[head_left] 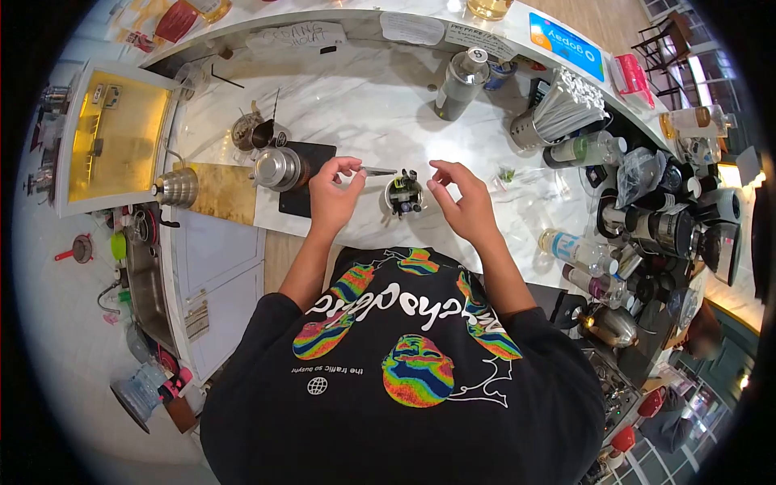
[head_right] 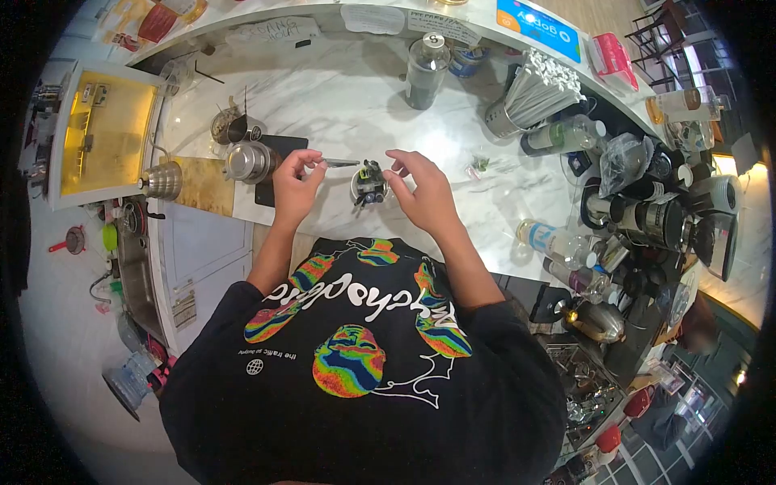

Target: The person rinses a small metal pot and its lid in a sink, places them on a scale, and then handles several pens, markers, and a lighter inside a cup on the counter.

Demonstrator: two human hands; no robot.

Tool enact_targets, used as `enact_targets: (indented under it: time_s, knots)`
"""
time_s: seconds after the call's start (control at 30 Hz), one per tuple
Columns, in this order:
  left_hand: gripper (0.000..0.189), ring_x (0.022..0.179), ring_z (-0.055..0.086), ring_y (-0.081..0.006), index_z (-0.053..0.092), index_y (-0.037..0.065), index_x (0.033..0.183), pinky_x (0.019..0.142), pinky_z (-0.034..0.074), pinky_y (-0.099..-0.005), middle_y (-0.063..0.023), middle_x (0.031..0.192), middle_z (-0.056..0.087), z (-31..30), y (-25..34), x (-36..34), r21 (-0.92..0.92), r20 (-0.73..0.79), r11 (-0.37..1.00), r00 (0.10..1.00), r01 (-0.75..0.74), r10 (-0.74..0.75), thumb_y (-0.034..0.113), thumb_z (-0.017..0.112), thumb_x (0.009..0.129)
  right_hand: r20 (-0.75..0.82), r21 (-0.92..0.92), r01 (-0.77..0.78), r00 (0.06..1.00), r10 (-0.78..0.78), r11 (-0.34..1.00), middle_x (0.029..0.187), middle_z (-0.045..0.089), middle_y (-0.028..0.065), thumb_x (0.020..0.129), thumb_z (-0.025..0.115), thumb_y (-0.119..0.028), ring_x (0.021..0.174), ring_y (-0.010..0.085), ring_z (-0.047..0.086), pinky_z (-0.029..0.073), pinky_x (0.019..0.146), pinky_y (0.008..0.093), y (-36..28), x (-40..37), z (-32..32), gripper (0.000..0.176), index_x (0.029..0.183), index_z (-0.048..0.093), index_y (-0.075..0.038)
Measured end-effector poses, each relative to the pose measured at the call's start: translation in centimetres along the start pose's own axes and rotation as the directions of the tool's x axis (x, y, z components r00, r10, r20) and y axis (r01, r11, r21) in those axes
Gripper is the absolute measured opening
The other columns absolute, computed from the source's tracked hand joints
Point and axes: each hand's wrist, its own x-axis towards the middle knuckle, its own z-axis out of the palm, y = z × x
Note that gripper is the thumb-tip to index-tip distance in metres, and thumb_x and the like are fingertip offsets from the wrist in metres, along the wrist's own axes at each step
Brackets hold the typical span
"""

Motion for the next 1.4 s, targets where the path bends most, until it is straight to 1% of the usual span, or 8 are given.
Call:
enact_targets:
  time_s: [0.13, 0.47, 0.67, 0.87, 0.93, 1.13, 1.3, 1.4]
  knots:
    - [0.022, 0.078, 0.058, -0.0102, 0.074, 0.006, 0.105, 0.069, 0.043, -0.027, -0.0024, 0.093, 0.073, -0.1, 0.1, -1.7, 0.124, -0.001, 0.977, 0.984, -0.176, 0.178, 0.006, 0.08, 0.084, -0.002, -0.002, -0.019, 1.0, 0.019, 1.0, 0.095, 0.07, 0.0116, 0.093, 0.074, -0.012, 0.082, 0.0241, 0.069, 0.054, 0.078, 0.0364, 0.1, -1.4, 0.0, 0.03, 0.122, 0.068, -0.004]
    - [0.019, 0.081, 0.064, -0.0184, 0.076, 0.009, 0.099, 0.075, 0.051, -0.0323, -0.0049, 0.091, 0.073, 1.9, 1.5, -1.3, 0.088, 0.155, 0.969, 0.964, -0.23, 0.215, 0.007, 0.082, 0.08, -0.072, 0.008, -0.071, 0.995, 0.071, 0.997, 0.094, 0.071, 0.0124, 0.094, 0.074, -0.012, 0.08, 0.0237, 0.069, 0.054, 0.074, 0.036, 0.8, -2.7, -0.2, 0.031, 0.123, 0.068, -0.003]
    - [0.019, 0.08, 0.064, -0.0206, 0.076, 0.01, 0.099, 0.075, 0.052, -0.034, -0.005, 0.091, 0.074, 3.7, 0.9, -0.4, 0.224, 0.316, 0.863, 0.871, -0.454, 0.376, 0.009, 0.083, 0.081, -0.119, -0.036, -0.078, 0.99, 0.073, 0.996, 0.096, 0.071, 0.0096, 0.095, 0.074, -0.01, 0.084, 0.019, 0.068, 0.053, 0.078, 0.0317, 0.9, -2.8, -1.1, 0.031, 0.125, 0.068, -0.003]
    - [0.019, 0.078, 0.066, -0.02, 0.075, 0.008, 0.099, 0.072, 0.053, -0.033, -0.0056, 0.087, 0.075, 5.1, -0.4, -0.7, 0.201, 0.332, 0.924, 0.91, -0.324, 0.247, 0.009, 0.082, 0.082, -0.14, 0.003, -0.105, 0.985, 0.104, 0.995, 0.099, 0.071, 0.0114, 0.096, 0.072, -0.016, 0.084, 0.0245, 0.069, 0.054, 0.075, 0.0356, 1.7, -3.6, -1.2, 0.031, 0.124, 0.068, -0.004]
    - [0.019, 0.077, 0.066, -0.0141, 0.075, 0.005, 0.101, 0.07, 0.051, -0.0295, -0.0063, 0.089, 0.076, 5.2, -0.7, -0.7, 0.046, 0.292, 0.984, 0.945, -0.17, 0.149, 0.01, 0.083, 0.085, -0.137, 0.016, -0.111, 0.984, 0.112, 0.994, 0.098, 0.071, 0.0114, 0.096, 0.072, -0.017, 0.083, 0.0249, 0.069, 0.054, 0.076, 0.0357, 1.7, -3.9, -0.9, 0.031, 0.124, 0.068, -0.004]
    - [0.018, 0.078, 0.063, -0.0075, 0.075, 0.003, 0.103, 0.068, 0.047, -0.0248, -0.004, 0.09, 0.076, 3.1, -1.7, -1.0, 0.117, 0.202, 0.992, 0.977, 0.048, -0.072, 0.016, 0.079, 0.092, -0.062, -0.003, -0.186, 0.981, 0.186, 0.983, 0.102, 0.07, 0.0121, 0.093, 0.074, -0.021, 0.089, 0.027, 0.068, 0.054, 0.082, 0.0384, 2.7, -3.3, 1.0, 0.037, 0.126, 0.067, -0.005]
    - [0.018, 0.078, 0.063, -0.007, 0.075, 0.004, 0.104, 0.065, 0.044, -0.0239, -0.0024, 0.089, 0.075, 2.3, -4.3, -1.6, 0.025, 0.145, 0.993, 0.983, 0.112, -0.115, 0.018, 0.077, 0.094, 0.032, -0.049, -0.322, 0.946, 0.324, 0.945, 0.116, 0.067, 0.0186, 0.088, 0.076, -0.032, 0.108, 0.0332, 0.066, 0.053, 0.093, 0.0433, 4.0, -1.5, 4.8, 0.054, 0.133, 0.061, -0.006]
    - [0.017, 0.078, 0.062, -0.0065, 0.075, 0.004, 0.105, 0.065, 0.044, -0.0236, -0.0016, 0.089, 0.074, 2.1, -4.7, -2.2, -0.002, 0.118, 0.992, 0.985, 0.129, -0.128, 0.018, 0.076, 0.095, 0.026, -0.024, -0.409, 0.912, 0.41, 0.912, 0.112, 0.07, 0.0193, 0.089, 0.076, -0.032, 0.102, 0.0333, 0.069, 0.054, 0.09, 0.0427, 5.6, -0.9, 6.6, 0.049, 0.128, 0.065, -0.004]
